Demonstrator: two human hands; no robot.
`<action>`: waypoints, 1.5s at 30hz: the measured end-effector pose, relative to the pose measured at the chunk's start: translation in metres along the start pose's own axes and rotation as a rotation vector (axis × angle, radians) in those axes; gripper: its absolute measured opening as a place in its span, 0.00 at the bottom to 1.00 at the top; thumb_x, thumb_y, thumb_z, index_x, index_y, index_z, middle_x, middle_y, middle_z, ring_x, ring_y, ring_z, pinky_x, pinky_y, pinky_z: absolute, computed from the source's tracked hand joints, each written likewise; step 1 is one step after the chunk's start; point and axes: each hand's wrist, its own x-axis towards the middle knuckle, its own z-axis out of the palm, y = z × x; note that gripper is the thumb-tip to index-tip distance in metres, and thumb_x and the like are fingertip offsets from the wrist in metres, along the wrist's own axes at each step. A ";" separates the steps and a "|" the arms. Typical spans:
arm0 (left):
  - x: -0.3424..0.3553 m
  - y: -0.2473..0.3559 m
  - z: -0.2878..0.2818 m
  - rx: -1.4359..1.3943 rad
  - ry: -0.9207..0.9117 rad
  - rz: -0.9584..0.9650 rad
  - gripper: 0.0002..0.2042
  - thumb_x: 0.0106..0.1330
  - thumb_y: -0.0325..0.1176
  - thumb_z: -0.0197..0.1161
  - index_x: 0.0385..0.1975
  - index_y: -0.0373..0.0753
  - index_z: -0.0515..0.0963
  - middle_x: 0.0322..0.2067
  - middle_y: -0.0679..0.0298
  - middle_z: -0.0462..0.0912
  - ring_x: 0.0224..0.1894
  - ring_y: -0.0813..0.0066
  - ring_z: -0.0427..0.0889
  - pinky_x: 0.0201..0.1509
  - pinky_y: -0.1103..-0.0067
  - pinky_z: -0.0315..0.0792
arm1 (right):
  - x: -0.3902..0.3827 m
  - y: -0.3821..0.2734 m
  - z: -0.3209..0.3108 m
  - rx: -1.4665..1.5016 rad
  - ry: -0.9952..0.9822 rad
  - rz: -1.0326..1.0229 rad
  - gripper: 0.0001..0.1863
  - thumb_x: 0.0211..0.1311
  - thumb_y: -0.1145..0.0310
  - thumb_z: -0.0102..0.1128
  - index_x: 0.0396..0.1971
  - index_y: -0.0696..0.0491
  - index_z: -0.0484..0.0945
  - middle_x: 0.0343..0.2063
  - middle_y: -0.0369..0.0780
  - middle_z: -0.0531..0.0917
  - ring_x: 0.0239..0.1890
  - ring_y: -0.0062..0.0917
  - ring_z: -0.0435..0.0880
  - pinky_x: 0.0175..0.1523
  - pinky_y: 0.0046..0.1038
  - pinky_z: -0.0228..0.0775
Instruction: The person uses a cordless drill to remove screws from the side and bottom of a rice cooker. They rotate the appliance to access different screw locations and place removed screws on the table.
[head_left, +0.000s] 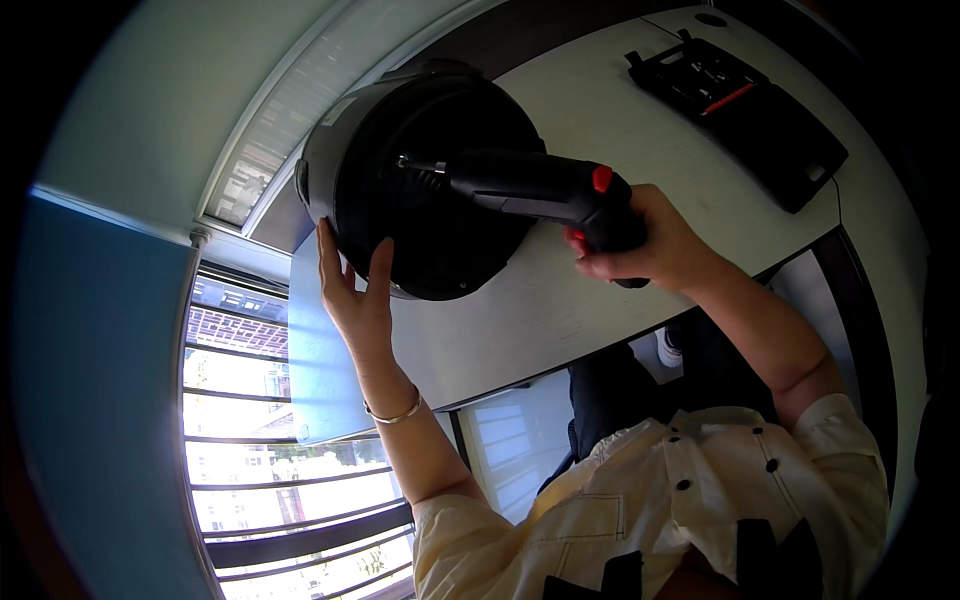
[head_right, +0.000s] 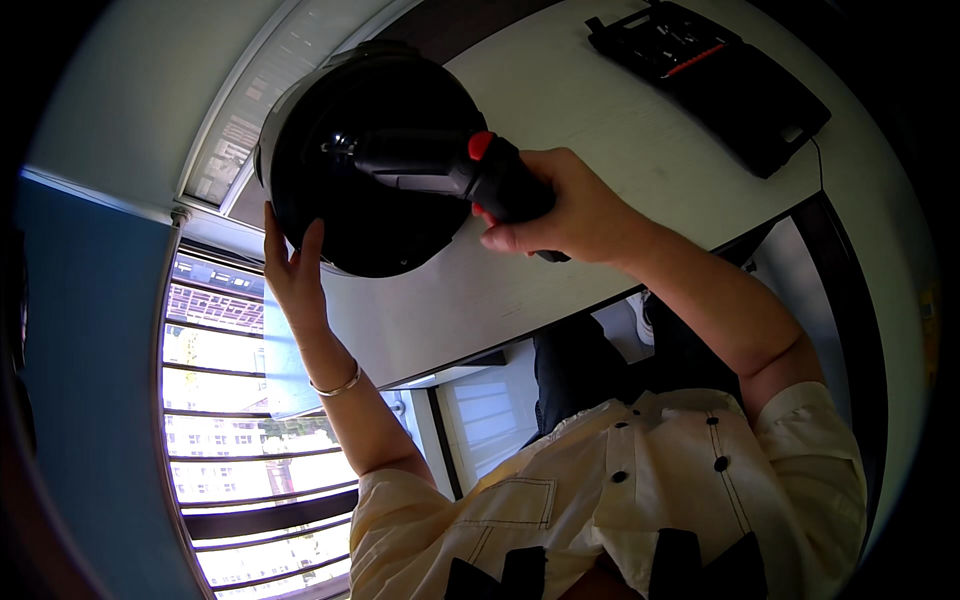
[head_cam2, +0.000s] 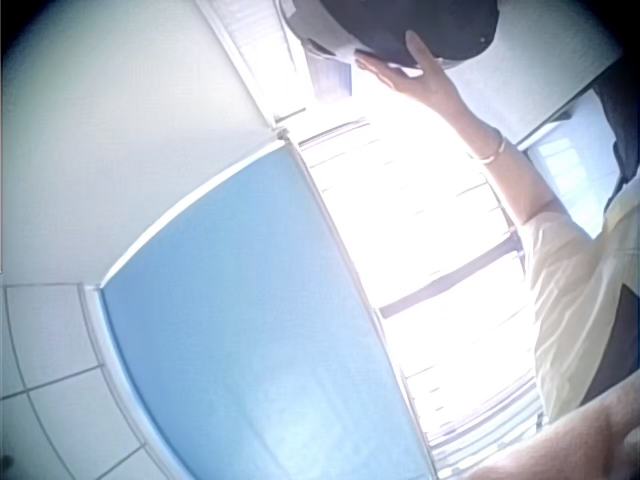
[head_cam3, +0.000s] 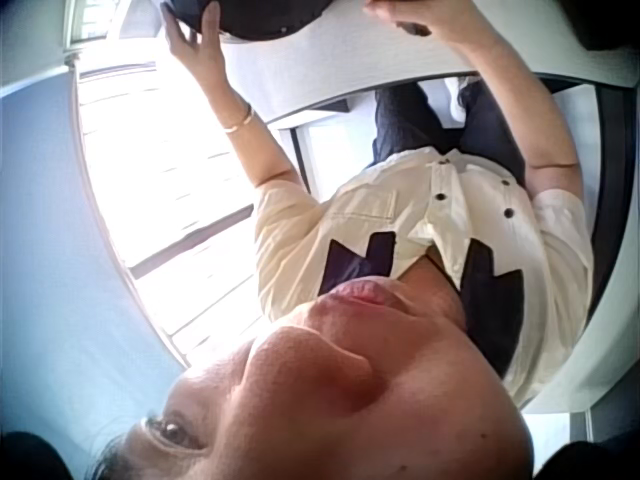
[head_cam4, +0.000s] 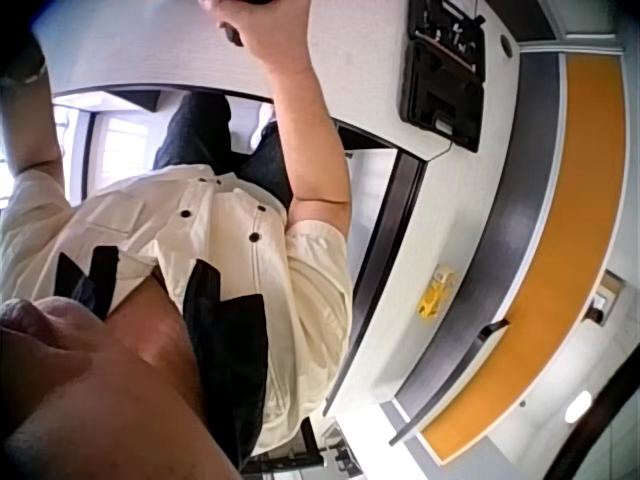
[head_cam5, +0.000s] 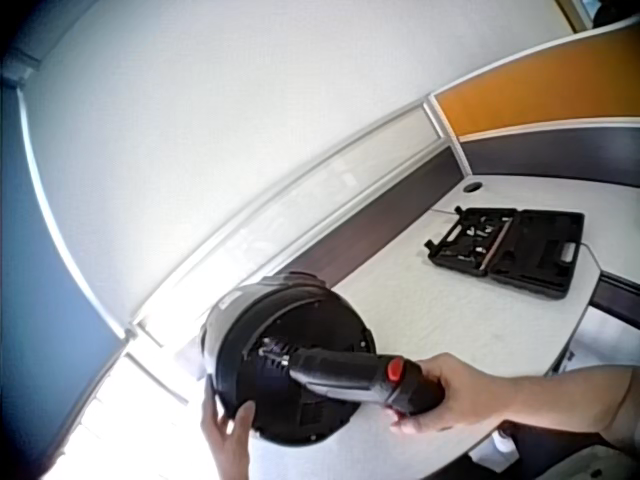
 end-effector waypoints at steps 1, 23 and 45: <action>0.000 0.000 0.000 0.003 -0.001 0.000 0.36 0.53 0.34 0.70 0.61 0.31 0.61 0.59 0.45 0.65 0.61 0.52 0.66 0.58 0.65 0.69 | 0.000 0.001 -0.002 -0.037 0.006 -0.011 0.14 0.41 0.71 0.70 0.30 0.54 0.77 0.19 0.33 0.77 0.20 0.16 0.75 0.27 0.20 0.67; -0.008 0.010 0.012 0.348 0.249 0.282 0.35 0.53 0.33 0.71 0.62 0.40 0.62 0.62 0.46 0.60 0.62 0.54 0.64 0.56 0.62 0.71 | -0.001 0.007 0.000 0.030 0.009 -0.021 0.13 0.41 0.73 0.70 0.29 0.55 0.76 0.21 0.33 0.78 0.22 0.16 0.76 0.28 0.20 0.68; 0.031 0.052 0.045 0.686 0.328 0.810 0.04 0.52 0.38 0.69 0.27 0.51 0.84 0.50 0.64 0.74 0.58 0.62 0.63 0.60 0.69 0.54 | -0.006 0.002 0.002 0.093 -0.006 0.004 0.13 0.41 0.75 0.69 0.30 0.56 0.76 0.21 0.34 0.78 0.22 0.16 0.76 0.28 0.21 0.68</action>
